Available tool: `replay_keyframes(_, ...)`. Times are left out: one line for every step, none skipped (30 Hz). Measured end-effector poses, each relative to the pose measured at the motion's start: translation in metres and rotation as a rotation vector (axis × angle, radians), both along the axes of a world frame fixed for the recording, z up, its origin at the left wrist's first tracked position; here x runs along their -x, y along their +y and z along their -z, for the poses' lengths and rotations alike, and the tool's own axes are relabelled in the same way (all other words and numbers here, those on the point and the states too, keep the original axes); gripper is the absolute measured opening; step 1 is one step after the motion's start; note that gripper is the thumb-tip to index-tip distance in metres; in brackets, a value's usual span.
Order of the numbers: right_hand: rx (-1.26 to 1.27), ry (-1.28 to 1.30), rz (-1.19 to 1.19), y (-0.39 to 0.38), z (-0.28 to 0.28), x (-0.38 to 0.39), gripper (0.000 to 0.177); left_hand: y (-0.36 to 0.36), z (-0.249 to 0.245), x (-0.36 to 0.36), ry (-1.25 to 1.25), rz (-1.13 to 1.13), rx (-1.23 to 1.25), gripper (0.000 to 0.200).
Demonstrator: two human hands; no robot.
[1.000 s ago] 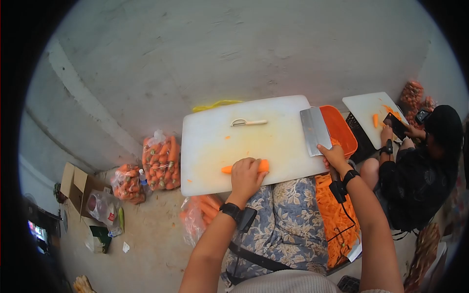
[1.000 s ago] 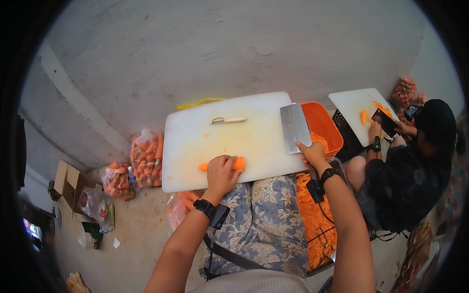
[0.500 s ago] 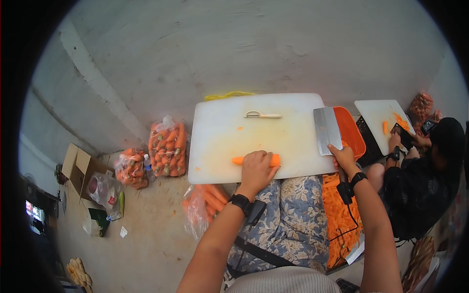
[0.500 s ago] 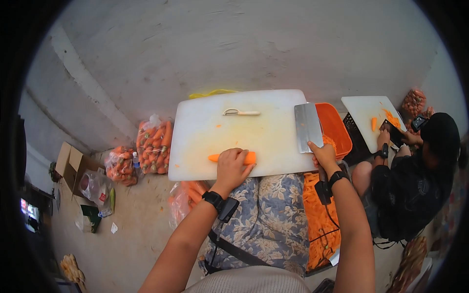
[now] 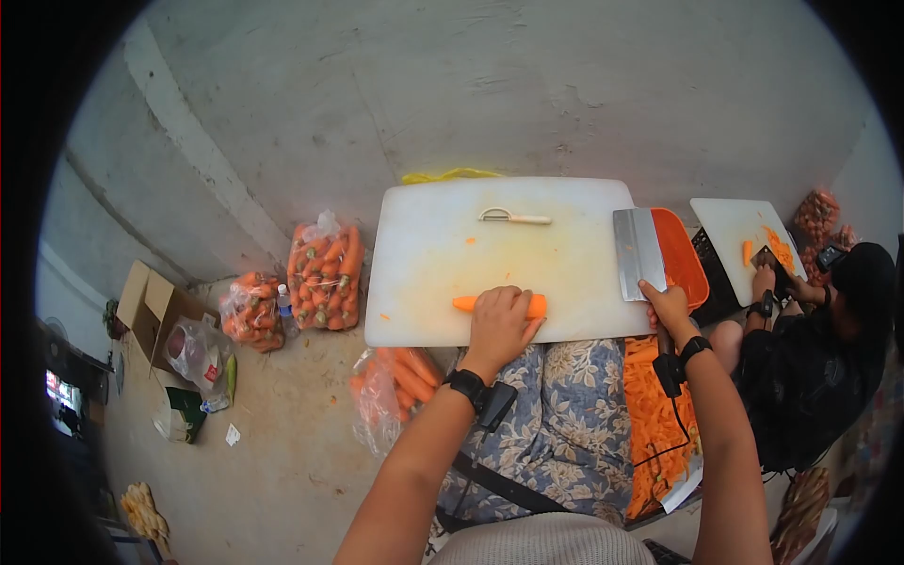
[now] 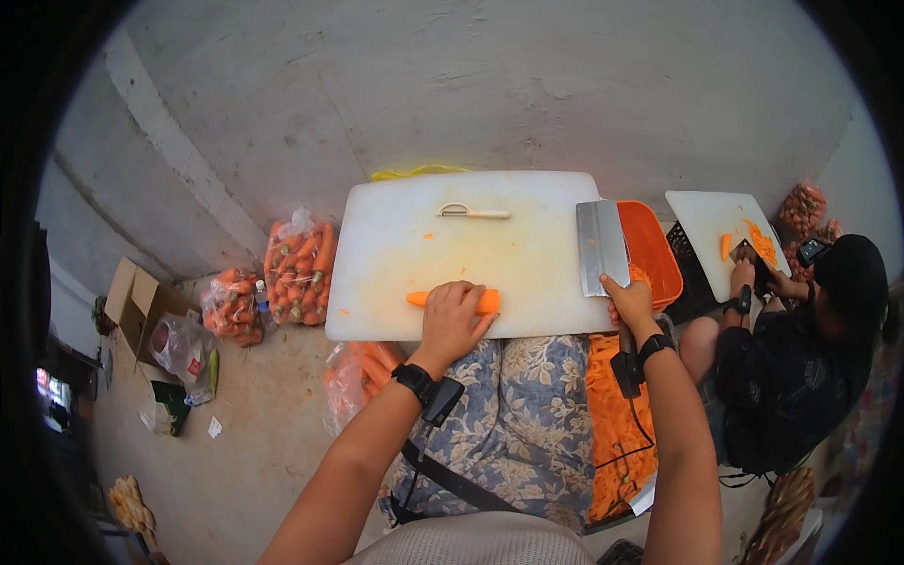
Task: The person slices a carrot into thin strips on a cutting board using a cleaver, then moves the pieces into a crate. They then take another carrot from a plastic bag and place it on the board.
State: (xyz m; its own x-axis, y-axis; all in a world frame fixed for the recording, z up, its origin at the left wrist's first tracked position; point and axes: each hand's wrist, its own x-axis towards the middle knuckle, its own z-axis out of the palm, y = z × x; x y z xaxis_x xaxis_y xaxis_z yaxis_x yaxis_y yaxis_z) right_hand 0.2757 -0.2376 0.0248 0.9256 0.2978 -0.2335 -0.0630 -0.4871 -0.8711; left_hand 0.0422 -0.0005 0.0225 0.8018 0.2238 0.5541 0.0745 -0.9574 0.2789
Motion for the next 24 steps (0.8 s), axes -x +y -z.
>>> replay_keyframes(0.01,-0.003,0.005,-0.0001,0.0018,-0.0013,0.045,0.0001,-0.0001,-0.0001,0.001,-0.002,0.002,0.041)
replay_keyframes(0.019,-0.005,0.01,0.0002,0.0022,-0.0014,0.045,0.0002,-0.0001,-0.0002,-0.003,0.001,0.001,0.041)
replay_keyframes(0.02,-0.005,0.008,0.0001,0.0021,-0.0011,0.045,0.0003,0.0,0.0001,-0.006,0.003,-0.002,0.042)
replay_keyframes(0.011,-0.003,0.011,0.0001,0.0014,-0.0006,0.045,0.0003,0.0002,0.0003,-0.006,0.002,-0.001,0.042)
replay_keyframes(0.002,-0.002,0.014,0.0003,0.0007,-0.0002,0.045,0.0003,0.0002,0.0003,-0.003,0.001,-0.004,0.042)
replay_keyframes(0.002,-0.003,0.013,0.0004,0.001,-0.0003,0.045,0.0003,0.0001,0.0002,-0.001,0.0,-0.007,0.041)
replay_keyframes(0.009,-0.004,0.013,0.0002,0.0016,-0.0006,0.045,0.0004,-0.0001,0.0001,-0.002,-0.001,-0.008,0.041)
replay_keyframes(0.017,-0.005,0.014,-0.0001,0.0023,-0.0011,0.045,0.0002,-0.0005,0.0002,0.004,-0.001,-0.005,0.041)
replay_keyframes(0.017,-0.005,0.014,-0.0003,0.0029,-0.0017,0.045,0.0,-0.0008,0.0003,0.011,-0.002,-0.002,0.041)
replay_keyframes(0.023,-0.005,0.013,-0.0005,0.0034,-0.0022,0.045,0.0001,-0.0008,0.0003,0.011,-0.001,-0.002,0.041)
replay_keyframes(0.028,-0.005,0.011,-0.0006,0.0034,-0.0024,0.045,0.0004,-0.0006,0.0001,0.01,-0.001,-0.003,0.041)
replay_keyframes(0.028,-0.005,0.012,-0.0006,0.0033,-0.0021,0.045,0.0006,-0.0002,-0.0001,0.01,-0.002,-0.004,0.041)
replay_keyframes(0.012,0.0,0.017,-0.0005,0.003,-0.0014,0.045,0.0007,0.0004,-0.0001,0.011,-0.001,-0.004,0.041)
replay_keyframes(-0.004,0.005,0.022,-0.0004,0.0029,-0.0009,0.046,0.0008,0.001,-0.0003,0.008,-0.002,-0.006,0.041)
replay_keyframes(-0.004,0.004,0.024,-0.0004,0.0027,-0.0002,0.046,0.0008,0.0015,-0.0005,0.004,-0.003,-0.008,0.041)
replay_keyframes(0.008,0.005,0.012,-0.0006,0.0022,0.0004,0.047,0.0008,0.0018,-0.0005,0.002,-0.001,-0.009,0.041)
replay_keyframes(0.02,0.004,0.001,-0.0012,0.0013,0.0,0.049,0.0009,0.0016,-0.0006,0.015,-0.002,-0.002,0.042)
replay_keyframes(0.019,0.001,0.003,-0.002,0.0022,-0.0008,0.049,0.0008,0.0016,-0.0004,0.028,-0.003,0.005,0.042)
replay_keyframes(0.015,-0.002,-0.012,-0.0027,0.0042,-0.0019,0.049,0.0006,0.0011,-0.0003,0.025,-0.002,0.004,0.042)
replay_keyframes(0.009,-0.005,-0.027,-0.0028,0.0042,-0.0024,0.049,0.0005,0.0001,-0.0004,0.024,-0.004,0.0,0.042)
replay_keyframes(0.007,-0.01,-0.027,-0.0033,0.0043,-0.0018,0.049,-0.0001,-0.0002,0.0004,0.023,-0.006,-0.004,0.042)
replay_keyframes(0.002,-0.007,-0.016,-0.0026,0.0032,-0.0011,0.048,0.0,-0.0009,0.0004,0.016,-0.007,-0.008,0.042)
replay_keyframes(-0.004,-0.004,-0.005,-0.0017,0.0018,0.0,0.047,-0.0001,-0.0016,0.0005,0.029,-0.007,0.002,0.042)
replay_keyframes(-0.009,-0.013,-0.004,-0.001,0.0,0.002,0.047,-0.0004,-0.0017,0.0009,0.042,-0.006,0.012,0.042)
